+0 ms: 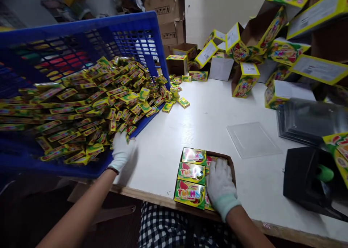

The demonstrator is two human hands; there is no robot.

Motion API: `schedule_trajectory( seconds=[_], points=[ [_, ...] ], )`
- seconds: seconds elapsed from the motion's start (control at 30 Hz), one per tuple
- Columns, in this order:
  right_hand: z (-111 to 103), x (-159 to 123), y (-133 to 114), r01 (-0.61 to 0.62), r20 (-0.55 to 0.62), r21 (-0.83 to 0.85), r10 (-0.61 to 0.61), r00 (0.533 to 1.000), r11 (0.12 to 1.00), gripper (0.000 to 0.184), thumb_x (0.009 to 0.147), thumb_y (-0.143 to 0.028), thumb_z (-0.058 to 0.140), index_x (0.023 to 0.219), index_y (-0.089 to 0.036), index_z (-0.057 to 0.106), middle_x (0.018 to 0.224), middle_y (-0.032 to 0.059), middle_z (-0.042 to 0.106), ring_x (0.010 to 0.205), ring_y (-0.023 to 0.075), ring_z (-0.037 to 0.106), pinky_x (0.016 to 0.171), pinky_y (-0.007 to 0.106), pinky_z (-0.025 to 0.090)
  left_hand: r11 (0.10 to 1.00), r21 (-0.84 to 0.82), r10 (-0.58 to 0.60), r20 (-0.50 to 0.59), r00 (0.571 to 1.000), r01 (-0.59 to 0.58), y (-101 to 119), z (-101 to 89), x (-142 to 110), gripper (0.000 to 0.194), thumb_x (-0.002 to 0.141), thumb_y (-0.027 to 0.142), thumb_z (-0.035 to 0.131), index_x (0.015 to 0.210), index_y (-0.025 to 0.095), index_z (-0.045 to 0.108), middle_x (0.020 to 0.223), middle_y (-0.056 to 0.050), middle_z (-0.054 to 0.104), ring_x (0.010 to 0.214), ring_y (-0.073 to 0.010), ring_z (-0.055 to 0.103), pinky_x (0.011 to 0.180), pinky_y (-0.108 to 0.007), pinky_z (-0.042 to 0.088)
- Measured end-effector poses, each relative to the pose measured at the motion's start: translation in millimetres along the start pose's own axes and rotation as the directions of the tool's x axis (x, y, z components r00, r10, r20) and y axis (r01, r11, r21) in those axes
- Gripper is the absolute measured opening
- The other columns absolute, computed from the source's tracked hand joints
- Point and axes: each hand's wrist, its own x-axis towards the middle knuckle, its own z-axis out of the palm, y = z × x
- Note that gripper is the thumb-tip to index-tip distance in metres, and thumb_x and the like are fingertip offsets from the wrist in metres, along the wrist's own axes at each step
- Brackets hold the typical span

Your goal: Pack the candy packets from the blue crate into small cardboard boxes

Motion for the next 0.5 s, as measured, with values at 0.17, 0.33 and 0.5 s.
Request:
schedule_trajectory(
  seconds=[0.17,0.33,0.5],
  points=[
    [-19.7,-6.3,-9.4,-0.043,0.099,0.055,0.037,0.994,0.998,0.056,0.094,-0.024,0.045,0.145,-0.001,0.045,0.153,0.028,0.037,0.143,0.0417,0.033,0.115,0.052,0.027,0.986,0.167,-0.025,0.011,1.0,0.023,-37.8,2.3,1.7,0.065,0.08,0.053,0.05,0.127,0.007,0.047,0.123,-0.025,0.05,0.115,-0.0447,0.05,0.096,-0.06,0.042],
    [-31.1,-22.7,-9.5,-0.06,0.143,0.137,0.041,0.989,0.989,0.058,0.094,-0.025,0.044,0.148,-0.005,0.042,0.155,0.0251,0.035,0.145,0.041,0.029,0.117,0.052,0.026,0.977,0.212,-0.008,-0.059,0.998,0.02,-43.9,11.6,-17.6,0.071,0.083,0.065,0.042,0.137,0.02,0.03,0.142,-0.023,0.037,0.119,-0.0422,0.049,0.091,-0.057,0.046],
    [-38.8,-22.3,-7.4,-0.049,0.193,0.166,0.016,0.981,0.985,0.062,0.091,-0.025,0.049,0.147,-0.001,0.04,0.152,0.0287,0.037,0.144,0.0419,0.03,0.118,0.051,0.025,0.937,0.339,0.052,0.117,0.992,-0.089,-45.2,2.6,-10.8,0.057,0.087,0.064,0.029,0.124,0.023,0.043,0.124,-0.018,0.054,0.109,-0.0367,0.055,0.086,-0.049,0.048]
  ],
)
